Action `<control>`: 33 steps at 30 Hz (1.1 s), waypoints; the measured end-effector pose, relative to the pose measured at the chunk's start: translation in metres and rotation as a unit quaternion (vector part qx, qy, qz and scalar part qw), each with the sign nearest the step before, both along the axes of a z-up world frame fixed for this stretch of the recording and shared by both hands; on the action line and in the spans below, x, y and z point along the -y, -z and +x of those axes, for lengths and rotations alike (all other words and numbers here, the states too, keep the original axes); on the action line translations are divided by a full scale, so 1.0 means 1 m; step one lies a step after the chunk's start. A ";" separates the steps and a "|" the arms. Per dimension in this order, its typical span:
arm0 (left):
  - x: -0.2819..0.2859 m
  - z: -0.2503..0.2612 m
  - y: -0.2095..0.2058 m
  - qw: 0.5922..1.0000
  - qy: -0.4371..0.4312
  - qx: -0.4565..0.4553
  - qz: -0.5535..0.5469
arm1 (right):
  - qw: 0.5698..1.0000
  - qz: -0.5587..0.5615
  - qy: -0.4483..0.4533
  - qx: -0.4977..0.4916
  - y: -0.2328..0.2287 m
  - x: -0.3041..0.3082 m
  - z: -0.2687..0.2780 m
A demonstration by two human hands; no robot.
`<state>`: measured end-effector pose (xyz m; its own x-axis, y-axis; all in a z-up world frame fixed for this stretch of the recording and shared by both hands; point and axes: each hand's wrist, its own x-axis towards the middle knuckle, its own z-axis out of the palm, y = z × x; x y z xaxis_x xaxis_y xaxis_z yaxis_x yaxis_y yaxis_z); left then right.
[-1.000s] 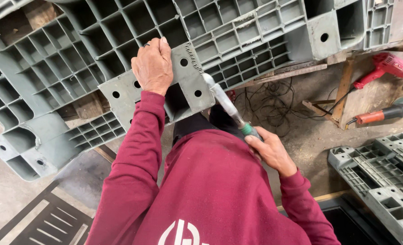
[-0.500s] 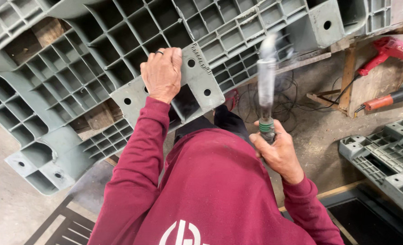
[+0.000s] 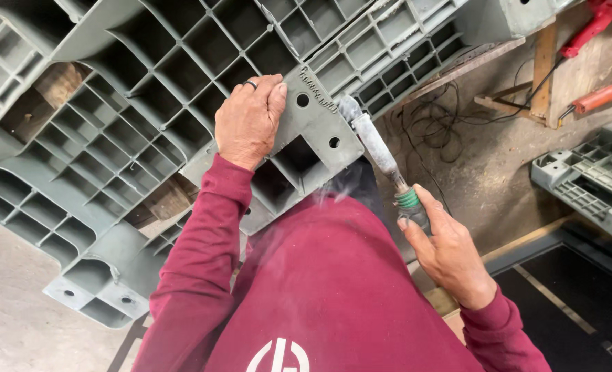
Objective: The person uses a soldering iron to melt and fuse a plastic pallet. They repeatedly apply the hot tip to the plastic surface, causing it to melt and smoke. The person also picks up small pieces of plastic and presses them into the molten area to fill gaps or reinforce the structure.
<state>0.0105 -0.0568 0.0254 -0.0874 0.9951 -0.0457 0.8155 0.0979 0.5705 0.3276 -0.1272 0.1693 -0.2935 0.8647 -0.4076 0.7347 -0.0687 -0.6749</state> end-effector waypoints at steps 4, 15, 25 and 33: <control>-0.001 -0.001 0.001 1.000 0.003 0.006 0.008 | 0.999 -0.004 -0.027 0.038 -0.005 -0.004 -0.010; -0.002 0.000 0.002 0.999 0.022 0.011 0.026 | 0.990 -0.015 -0.070 0.119 -0.017 -0.017 -0.036; -0.009 0.002 0.004 0.999 0.042 0.029 0.000 | 0.983 -0.031 -0.070 0.168 -0.019 -0.018 -0.047; -0.012 -0.007 0.005 0.994 0.075 0.079 -0.029 | 0.978 -0.052 -0.071 0.187 -0.019 -0.019 -0.049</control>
